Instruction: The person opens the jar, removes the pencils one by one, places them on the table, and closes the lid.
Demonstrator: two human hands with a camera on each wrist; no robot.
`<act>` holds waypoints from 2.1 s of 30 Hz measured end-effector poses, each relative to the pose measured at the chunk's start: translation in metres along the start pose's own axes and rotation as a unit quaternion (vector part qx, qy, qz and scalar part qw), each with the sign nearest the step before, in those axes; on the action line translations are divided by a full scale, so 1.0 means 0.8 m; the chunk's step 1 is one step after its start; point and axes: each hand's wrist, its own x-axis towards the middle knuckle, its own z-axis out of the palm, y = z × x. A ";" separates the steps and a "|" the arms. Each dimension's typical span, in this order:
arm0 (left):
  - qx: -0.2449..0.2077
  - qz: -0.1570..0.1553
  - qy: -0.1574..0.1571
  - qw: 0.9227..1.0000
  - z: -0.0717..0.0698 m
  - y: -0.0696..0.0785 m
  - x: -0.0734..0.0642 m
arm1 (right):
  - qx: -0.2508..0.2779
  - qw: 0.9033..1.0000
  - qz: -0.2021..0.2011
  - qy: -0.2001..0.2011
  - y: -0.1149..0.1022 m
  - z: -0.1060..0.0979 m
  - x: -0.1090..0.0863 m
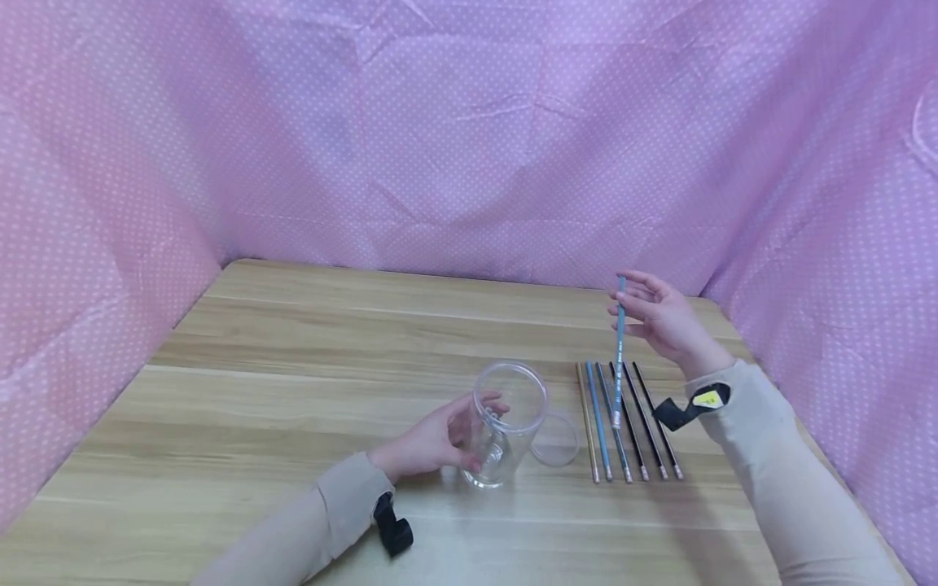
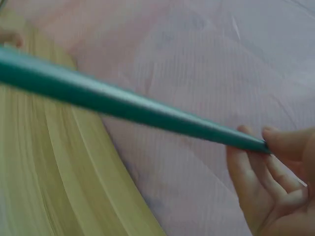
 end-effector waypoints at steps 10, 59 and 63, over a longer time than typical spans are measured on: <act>-0.011 -0.006 0.002 1.000 0.002 -0.003 0.000 | -0.215 0.975 0.050 0.030 0.020 -0.078 -0.023; -0.009 -0.006 0.007 1.000 0.003 0.004 -0.002 | -0.476 0.874 0.098 0.032 0.114 -0.172 -0.025; -0.008 -0.009 0.007 1.000 0.003 0.003 -0.002 | -0.481 0.871 0.097 0.032 0.118 -0.168 -0.026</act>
